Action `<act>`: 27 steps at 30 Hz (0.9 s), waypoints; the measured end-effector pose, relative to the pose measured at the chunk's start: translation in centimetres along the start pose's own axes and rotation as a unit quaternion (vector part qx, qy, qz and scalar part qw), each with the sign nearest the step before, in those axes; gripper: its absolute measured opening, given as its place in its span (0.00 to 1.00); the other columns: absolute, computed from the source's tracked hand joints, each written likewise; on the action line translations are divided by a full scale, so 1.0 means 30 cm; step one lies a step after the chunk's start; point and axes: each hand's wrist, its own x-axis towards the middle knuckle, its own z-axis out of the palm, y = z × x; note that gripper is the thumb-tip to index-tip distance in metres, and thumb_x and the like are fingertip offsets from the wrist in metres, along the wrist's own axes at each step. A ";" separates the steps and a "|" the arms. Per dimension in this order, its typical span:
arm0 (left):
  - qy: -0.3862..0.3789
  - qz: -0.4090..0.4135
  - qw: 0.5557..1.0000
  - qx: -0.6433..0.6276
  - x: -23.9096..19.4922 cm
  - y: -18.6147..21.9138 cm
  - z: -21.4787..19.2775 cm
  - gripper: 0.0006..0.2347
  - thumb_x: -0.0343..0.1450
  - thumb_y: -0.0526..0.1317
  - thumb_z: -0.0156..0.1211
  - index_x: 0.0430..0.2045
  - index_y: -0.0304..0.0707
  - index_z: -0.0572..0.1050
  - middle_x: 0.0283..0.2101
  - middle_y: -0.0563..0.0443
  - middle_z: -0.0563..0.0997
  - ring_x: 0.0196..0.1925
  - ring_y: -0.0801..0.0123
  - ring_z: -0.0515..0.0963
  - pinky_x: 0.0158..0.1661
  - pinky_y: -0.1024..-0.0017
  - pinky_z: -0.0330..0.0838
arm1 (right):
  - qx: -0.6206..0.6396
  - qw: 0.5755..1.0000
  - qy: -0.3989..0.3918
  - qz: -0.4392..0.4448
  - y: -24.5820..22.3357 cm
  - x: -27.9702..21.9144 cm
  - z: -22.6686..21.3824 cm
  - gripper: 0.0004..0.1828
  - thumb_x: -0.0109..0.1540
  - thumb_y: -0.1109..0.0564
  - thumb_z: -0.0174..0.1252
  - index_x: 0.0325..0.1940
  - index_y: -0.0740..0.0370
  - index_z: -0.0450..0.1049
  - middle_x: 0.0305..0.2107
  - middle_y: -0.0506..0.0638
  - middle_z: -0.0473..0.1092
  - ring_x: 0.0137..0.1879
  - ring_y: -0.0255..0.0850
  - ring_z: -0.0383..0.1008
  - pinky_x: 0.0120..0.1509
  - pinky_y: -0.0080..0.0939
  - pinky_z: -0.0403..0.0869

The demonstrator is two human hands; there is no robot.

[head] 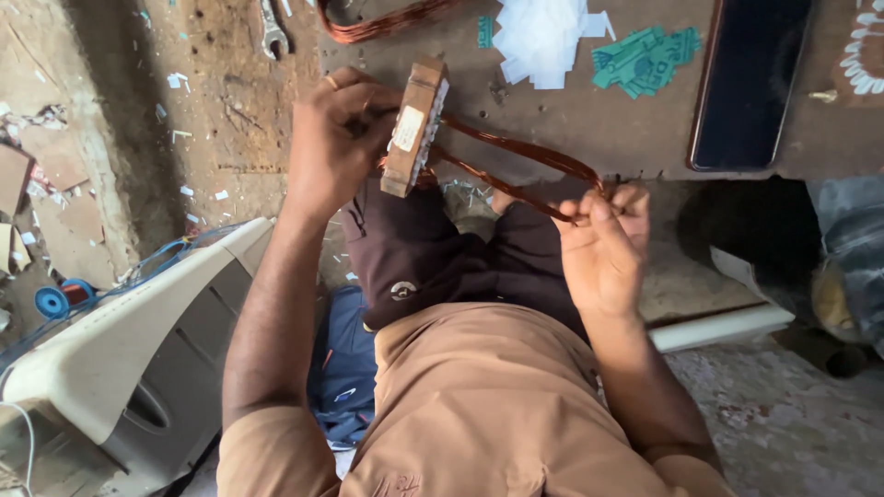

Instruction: The recorder is assembling or repairing a motor stator, inserting insulation and managing copper windings on a workbench.

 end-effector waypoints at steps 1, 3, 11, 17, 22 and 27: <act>-0.012 -0.003 1.000 0.005 0.003 0.002 -0.002 0.09 0.69 0.25 0.68 0.42 0.30 0.82 0.43 0.48 0.81 0.42 0.69 0.84 0.41 0.73 0.79 | 0.022 0.999 -0.012 0.029 -0.013 -0.001 -0.002 0.10 0.71 0.68 0.55 0.52 0.55 0.66 0.44 0.51 0.75 0.51 0.43 0.77 0.68 0.53 0.73; -0.026 -0.009 1.000 0.009 0.006 0.002 0.000 0.08 0.69 0.25 0.68 0.41 0.30 0.83 0.42 0.48 0.81 0.42 0.69 0.84 0.41 0.72 0.78 | 0.043 0.997 -0.021 0.058 -0.031 -0.007 -0.024 0.10 0.71 0.67 0.56 0.53 0.55 0.67 0.44 0.50 0.74 0.50 0.43 0.76 0.66 0.50 0.72; -0.007 -0.030 0.999 0.043 0.026 -0.046 0.006 0.05 0.66 0.25 0.69 0.32 0.30 0.83 0.34 0.47 0.81 0.35 0.67 0.82 0.35 0.72 0.74 | -0.042 0.998 0.016 0.054 -0.009 -0.008 -0.129 0.12 0.72 0.65 0.57 0.58 0.56 0.71 0.46 0.52 0.75 0.52 0.44 0.78 0.50 0.44 0.77; 0.085 0.055 0.984 0.145 0.152 0.216 -0.091 0.05 0.73 0.27 0.64 0.32 0.37 0.84 0.31 0.48 0.85 0.29 0.65 0.84 0.31 0.67 0.74 | -0.013 0.998 -0.039 0.052 -0.024 0.012 -0.161 0.09 0.72 0.63 0.58 0.57 0.57 0.76 0.44 0.53 0.77 0.51 0.44 0.80 0.51 0.45 0.80; -0.108 0.276 0.949 0.107 0.205 0.436 0.158 0.04 0.71 0.32 0.61 0.37 0.32 0.80 0.34 0.41 0.83 0.36 0.52 0.84 0.35 0.60 0.76 | 0.004 0.995 -0.079 0.056 -0.044 0.043 -0.120 0.09 0.70 0.62 0.59 0.55 0.57 0.75 0.43 0.52 0.76 0.52 0.46 0.79 0.49 0.46 0.80; -0.334 0.235 0.907 0.099 0.301 0.349 0.373 0.10 0.72 0.42 0.64 0.26 0.33 0.81 0.27 0.38 0.82 0.32 0.47 0.83 0.34 0.55 0.75 | 0.004 0.997 -0.067 0.040 -0.067 0.057 -0.103 0.03 0.73 0.63 0.59 0.52 0.62 0.74 0.40 0.54 0.75 0.45 0.43 0.79 0.35 0.34 0.75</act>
